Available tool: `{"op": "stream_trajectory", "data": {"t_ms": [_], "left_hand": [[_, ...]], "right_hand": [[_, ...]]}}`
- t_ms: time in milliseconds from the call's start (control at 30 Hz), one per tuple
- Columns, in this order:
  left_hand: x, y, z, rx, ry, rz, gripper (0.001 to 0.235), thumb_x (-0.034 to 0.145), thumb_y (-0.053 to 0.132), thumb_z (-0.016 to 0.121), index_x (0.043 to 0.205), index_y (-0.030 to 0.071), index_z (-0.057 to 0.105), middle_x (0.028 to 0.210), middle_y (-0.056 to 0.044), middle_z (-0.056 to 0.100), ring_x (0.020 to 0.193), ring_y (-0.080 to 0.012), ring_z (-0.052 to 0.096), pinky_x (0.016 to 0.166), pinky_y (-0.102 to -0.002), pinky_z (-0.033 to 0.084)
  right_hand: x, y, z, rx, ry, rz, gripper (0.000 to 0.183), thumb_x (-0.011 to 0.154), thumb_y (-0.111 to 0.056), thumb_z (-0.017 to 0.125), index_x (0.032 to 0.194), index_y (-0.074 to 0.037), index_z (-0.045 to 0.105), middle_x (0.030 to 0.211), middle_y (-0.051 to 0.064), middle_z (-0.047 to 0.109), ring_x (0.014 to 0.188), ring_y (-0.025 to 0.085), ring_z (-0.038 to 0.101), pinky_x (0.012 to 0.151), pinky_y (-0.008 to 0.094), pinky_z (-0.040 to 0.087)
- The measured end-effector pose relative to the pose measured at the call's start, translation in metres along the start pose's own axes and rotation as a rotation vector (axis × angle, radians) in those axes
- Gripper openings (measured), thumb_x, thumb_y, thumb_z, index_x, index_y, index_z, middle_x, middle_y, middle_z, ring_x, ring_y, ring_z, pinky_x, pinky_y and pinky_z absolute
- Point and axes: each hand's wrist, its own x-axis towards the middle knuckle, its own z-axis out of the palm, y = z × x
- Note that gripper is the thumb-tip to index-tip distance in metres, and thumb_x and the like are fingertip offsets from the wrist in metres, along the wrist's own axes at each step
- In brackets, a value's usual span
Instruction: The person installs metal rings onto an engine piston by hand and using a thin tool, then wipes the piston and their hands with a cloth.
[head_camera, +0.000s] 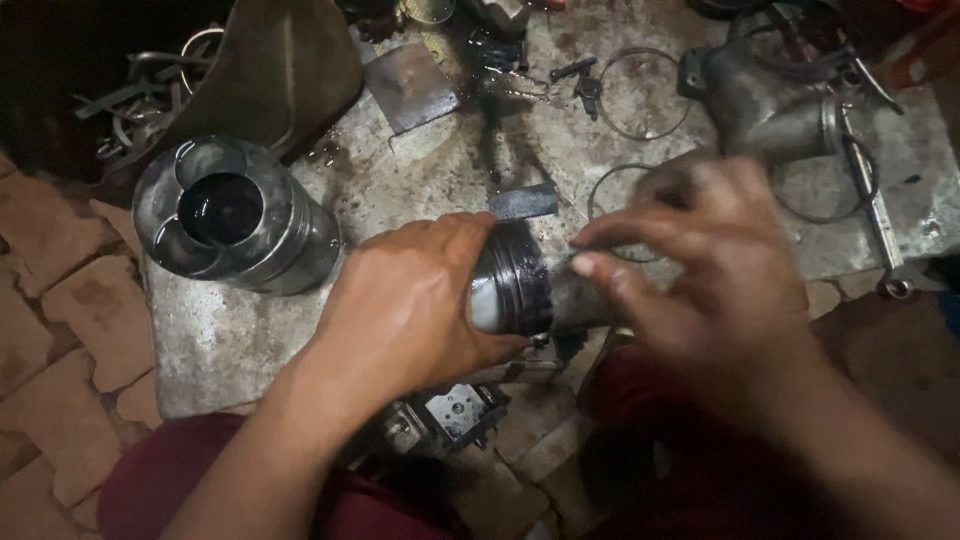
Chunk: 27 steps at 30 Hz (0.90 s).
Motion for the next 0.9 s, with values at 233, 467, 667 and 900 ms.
{"op": "stream_trajectory", "data": {"t_ms": [233,467,667,900], "left_hand": [[-0.003,-0.004,0.003,-0.003,0.084,0.062,0.092,0.054,0.049,0.096,0.119,-0.008,0.064,0.102,-0.023,0.073,0.081,-0.0354,0.073,0.074,-0.043,0.060],[-0.004,-0.004,0.002,0.007,0.087,0.066,0.094,0.055,0.049,0.095,0.121,-0.009,0.063,0.103,-0.023,0.073,0.083,-0.0358,0.073,0.073,-0.043,0.059],[-0.005,-0.005,0.003,0.023,0.117,0.090,0.096,0.055,0.051,0.095,0.122,-0.010,0.063,0.105,-0.024,0.073,0.085,-0.0368,0.073,0.076,-0.043,0.059],[-0.004,-0.006,0.005,0.005,0.091,0.063,0.092,0.058,0.048,0.094,0.122,-0.009,0.063,0.103,-0.023,0.074,0.086,-0.0366,0.073,0.076,-0.043,0.059]], "right_hand": [[-0.012,0.017,-0.012,0.222,-0.143,0.221,0.017,0.088,-0.026,0.075,0.098,-0.012,0.078,0.095,0.003,0.081,0.075,0.012,0.078,0.060,0.028,0.056],[-0.020,0.011,0.000,0.435,-0.173,0.253,0.016,0.089,-0.020,0.073,0.100,-0.007,0.072,0.090,0.006,0.079,0.074,0.012,0.079,0.062,0.027,0.060],[-0.029,0.007,-0.001,0.264,-0.191,0.321,0.030,0.094,-0.017,0.071,0.121,-0.007,0.063,0.092,0.005,0.076,0.073,0.013,0.075,0.058,0.026,0.057],[-0.039,0.002,-0.008,0.205,-0.170,0.246,0.031,0.090,-0.016,0.074,0.119,-0.010,0.066,0.097,0.004,0.076,0.071,0.013,0.075,0.058,0.026,0.058]]}}
